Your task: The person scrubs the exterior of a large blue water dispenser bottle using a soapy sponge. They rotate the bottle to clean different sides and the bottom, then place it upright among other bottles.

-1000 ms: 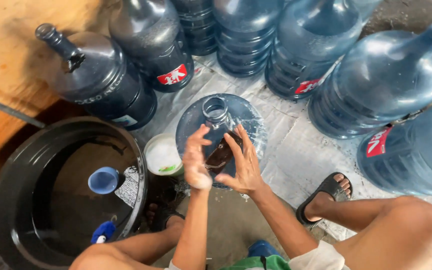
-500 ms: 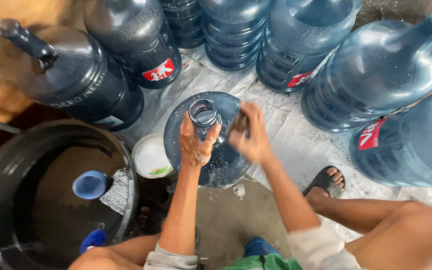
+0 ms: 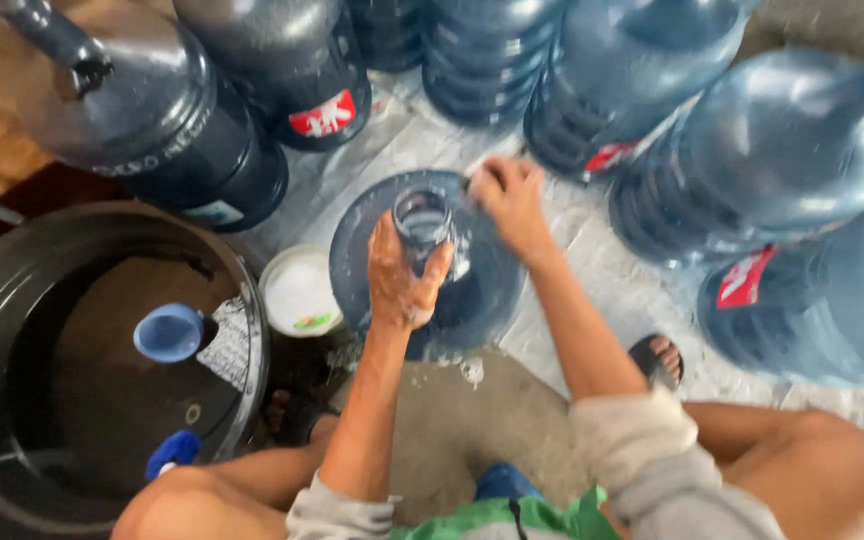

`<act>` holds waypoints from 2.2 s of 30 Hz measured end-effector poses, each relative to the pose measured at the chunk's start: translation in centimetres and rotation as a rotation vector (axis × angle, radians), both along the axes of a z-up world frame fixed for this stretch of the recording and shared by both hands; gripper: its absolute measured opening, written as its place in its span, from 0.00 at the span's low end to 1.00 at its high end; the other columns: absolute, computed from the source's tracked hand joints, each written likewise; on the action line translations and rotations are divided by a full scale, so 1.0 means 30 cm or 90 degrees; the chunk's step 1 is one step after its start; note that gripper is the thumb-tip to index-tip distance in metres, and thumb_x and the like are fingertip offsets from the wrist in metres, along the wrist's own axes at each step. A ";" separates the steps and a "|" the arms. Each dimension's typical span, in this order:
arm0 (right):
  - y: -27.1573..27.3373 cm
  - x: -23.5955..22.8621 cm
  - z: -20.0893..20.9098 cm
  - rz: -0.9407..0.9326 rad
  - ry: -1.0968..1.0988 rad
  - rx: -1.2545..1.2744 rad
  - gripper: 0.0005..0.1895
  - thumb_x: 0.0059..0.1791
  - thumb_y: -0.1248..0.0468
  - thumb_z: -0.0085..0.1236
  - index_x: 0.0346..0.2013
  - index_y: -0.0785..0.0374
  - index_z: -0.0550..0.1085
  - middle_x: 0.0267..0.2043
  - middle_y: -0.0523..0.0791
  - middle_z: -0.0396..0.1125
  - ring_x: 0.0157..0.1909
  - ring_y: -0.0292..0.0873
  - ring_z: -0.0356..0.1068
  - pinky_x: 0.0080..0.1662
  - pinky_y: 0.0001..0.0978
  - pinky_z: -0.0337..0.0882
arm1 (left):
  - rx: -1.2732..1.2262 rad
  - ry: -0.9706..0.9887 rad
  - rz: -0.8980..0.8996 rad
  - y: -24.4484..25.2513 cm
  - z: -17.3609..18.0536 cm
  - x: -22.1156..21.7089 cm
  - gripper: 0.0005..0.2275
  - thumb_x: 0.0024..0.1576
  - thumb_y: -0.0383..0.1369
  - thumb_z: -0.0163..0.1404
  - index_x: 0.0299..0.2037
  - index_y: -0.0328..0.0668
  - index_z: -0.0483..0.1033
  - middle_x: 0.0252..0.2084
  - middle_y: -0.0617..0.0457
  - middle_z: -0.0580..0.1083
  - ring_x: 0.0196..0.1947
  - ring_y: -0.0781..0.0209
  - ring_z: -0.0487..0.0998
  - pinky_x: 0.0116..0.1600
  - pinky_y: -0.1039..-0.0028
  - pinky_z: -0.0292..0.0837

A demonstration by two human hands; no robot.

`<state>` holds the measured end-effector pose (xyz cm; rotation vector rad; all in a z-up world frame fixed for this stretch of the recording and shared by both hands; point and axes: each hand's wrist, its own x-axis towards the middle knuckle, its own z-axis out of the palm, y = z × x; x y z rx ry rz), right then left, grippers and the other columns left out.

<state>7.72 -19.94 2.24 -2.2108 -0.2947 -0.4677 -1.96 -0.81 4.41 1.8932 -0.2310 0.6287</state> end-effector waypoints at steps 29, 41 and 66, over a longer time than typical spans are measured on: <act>-0.005 -0.070 0.019 -0.060 0.110 0.057 0.20 0.45 0.43 0.52 0.46 0.47 0.71 0.49 0.53 0.56 0.54 0.57 0.59 0.57 0.39 0.59 | 0.267 -0.310 0.123 0.025 -0.116 -0.028 0.23 0.50 0.32 0.59 0.54 0.35 0.66 0.56 0.21 0.57 0.52 0.31 0.66 0.47 0.49 0.67; 0.001 -0.215 0.157 -0.043 0.104 0.100 0.21 0.44 0.43 0.54 0.46 0.48 0.69 0.53 0.53 0.52 0.60 0.56 0.52 0.59 0.43 0.53 | 0.074 -0.019 0.068 -0.003 0.040 0.018 0.28 0.50 0.40 0.55 0.56 0.29 0.62 0.52 0.37 0.68 0.49 0.45 0.71 0.58 0.58 0.60; 0.023 -0.442 0.198 0.028 0.208 0.343 0.20 0.42 0.55 0.54 0.48 0.54 0.69 0.64 0.51 0.46 0.68 0.50 0.42 0.66 0.43 0.39 | 0.348 -0.487 0.157 -0.003 0.028 0.025 0.14 0.54 0.26 0.52 0.50 0.51 0.69 0.54 0.19 0.58 0.49 0.29 0.68 0.43 0.47 0.69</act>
